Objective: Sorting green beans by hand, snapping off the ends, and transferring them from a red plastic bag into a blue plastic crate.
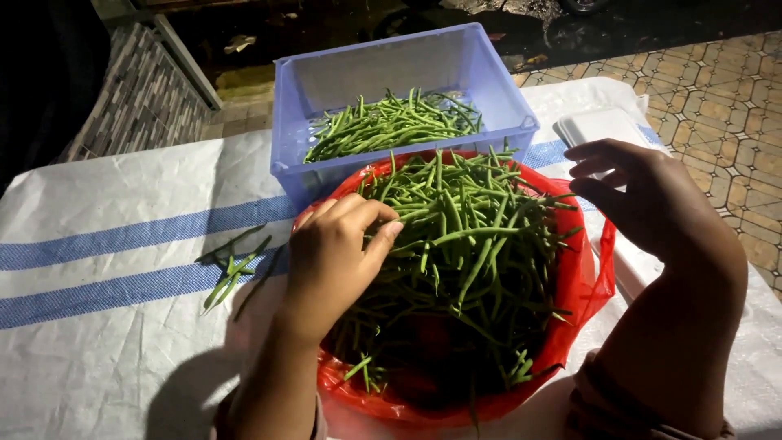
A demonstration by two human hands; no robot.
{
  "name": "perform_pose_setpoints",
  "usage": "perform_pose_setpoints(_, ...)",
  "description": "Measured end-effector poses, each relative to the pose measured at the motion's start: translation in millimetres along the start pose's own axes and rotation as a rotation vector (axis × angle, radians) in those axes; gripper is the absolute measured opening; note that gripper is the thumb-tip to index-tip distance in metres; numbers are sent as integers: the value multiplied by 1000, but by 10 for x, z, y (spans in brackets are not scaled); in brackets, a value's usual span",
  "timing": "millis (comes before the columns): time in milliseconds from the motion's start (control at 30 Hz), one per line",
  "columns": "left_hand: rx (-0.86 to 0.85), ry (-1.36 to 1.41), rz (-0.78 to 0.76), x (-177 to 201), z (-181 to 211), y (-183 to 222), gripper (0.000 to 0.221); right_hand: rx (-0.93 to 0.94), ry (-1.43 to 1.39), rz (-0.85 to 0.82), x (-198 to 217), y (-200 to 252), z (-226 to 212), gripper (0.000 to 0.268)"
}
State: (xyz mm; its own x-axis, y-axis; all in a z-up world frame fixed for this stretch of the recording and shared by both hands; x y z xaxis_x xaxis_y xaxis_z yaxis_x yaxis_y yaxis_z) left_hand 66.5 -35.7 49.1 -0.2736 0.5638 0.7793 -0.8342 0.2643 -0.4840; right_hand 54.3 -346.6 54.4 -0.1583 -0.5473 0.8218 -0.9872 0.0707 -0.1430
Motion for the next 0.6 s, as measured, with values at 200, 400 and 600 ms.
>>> perform_pose_setpoints(200, 19, 51, -68, -14, 26, -11, 13, -34, 53, -35, -21, 18, -67, 31)
perform_pose_setpoints(400, -6, 27, -39, -69, 56, 8, 12, 7, 94, -19, -13, 68, -79, 16)
perform_pose_setpoints(600, -6, 39, -36, -61, 76, 18, 12, 383, 38, -117, -329, 119, -572, 11)
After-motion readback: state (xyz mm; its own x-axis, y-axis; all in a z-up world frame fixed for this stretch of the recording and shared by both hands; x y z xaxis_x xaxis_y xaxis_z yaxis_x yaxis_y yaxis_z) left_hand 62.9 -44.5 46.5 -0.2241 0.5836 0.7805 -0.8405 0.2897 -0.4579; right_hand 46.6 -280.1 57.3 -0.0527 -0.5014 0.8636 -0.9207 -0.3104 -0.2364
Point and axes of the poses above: each hand's wrist, its own y-axis away from the middle knuckle, its own x-axis out of the back of the hand, z = x × y, the point moved 9 cm from there along -y, towards the middle knuckle, and after that the axes turned 10 degrees about x, right-handed, at the moved point
